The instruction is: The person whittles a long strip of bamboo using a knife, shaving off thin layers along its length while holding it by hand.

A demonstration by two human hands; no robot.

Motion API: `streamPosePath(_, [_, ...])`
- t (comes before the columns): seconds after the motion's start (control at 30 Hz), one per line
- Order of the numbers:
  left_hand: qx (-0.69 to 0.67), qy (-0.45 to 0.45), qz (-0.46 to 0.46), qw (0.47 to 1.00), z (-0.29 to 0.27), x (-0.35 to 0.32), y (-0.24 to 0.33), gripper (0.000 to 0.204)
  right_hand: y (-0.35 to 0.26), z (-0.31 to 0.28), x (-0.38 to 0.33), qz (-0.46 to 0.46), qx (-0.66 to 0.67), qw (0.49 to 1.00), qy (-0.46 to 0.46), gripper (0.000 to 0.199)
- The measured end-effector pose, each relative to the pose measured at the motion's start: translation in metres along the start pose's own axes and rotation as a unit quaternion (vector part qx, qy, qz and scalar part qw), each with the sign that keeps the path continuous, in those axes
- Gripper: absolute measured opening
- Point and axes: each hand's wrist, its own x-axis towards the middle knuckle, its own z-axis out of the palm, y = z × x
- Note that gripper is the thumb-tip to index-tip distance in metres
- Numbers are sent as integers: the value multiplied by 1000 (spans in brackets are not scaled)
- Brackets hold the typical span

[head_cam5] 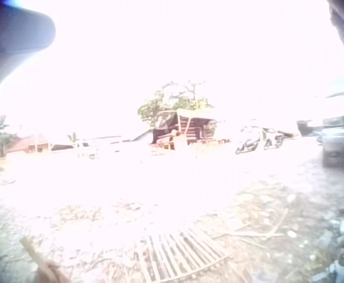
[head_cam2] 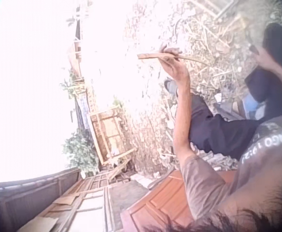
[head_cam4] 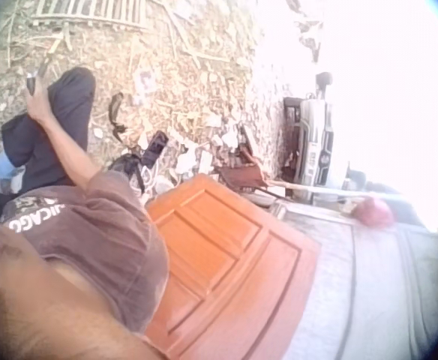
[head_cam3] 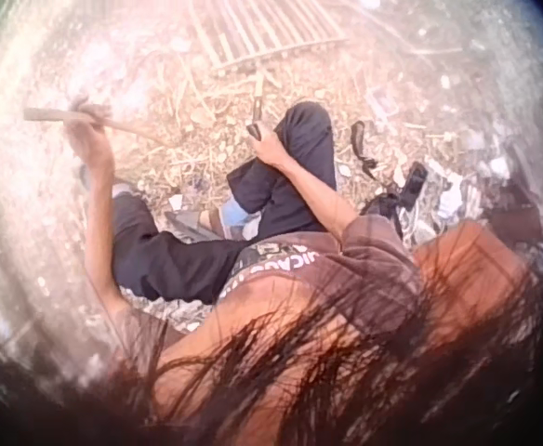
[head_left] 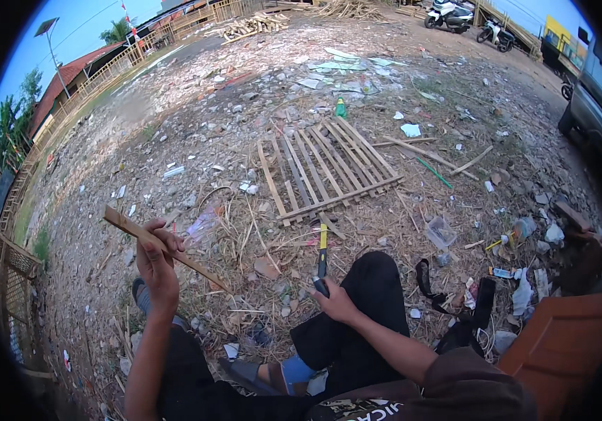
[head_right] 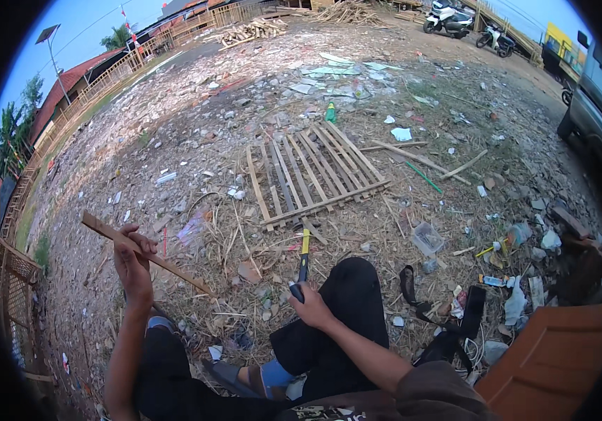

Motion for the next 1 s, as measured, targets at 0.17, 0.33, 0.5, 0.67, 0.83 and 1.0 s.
streamPosePath(0.17, [136, -62, 6, 989, 14, -10, -8, 49, -11, -16, -13, -13, -70, 996, -55, 38])
streamPosePath(0.33, [140, -41, -50, 988, 4, -11, 0, 41, -17, -9, -9, -17, -52, 996, -70, 34])
streamPosePath(0.5, [57, -15, -1, 998, 9, -5, 13, 34, -24, -3, -7, -10, -60, 997, -56, 35])
streamPosePath(0.67, [112, -104, 38, 988, 10, -5, 3, 24, -21, -1, -4, 51, -11, 998, -24, 35])
streamPosePath(0.83, [149, -70, -13, 986, -4, -24, -11, 10, -21, 8, -6, 19, -36, 999, -18, 30])
streamPosePath(1.0, [292, -26, -101, 951, -24, -38, 0, 16, -24, 4, -3, -7, -52, 998, -17, 32])
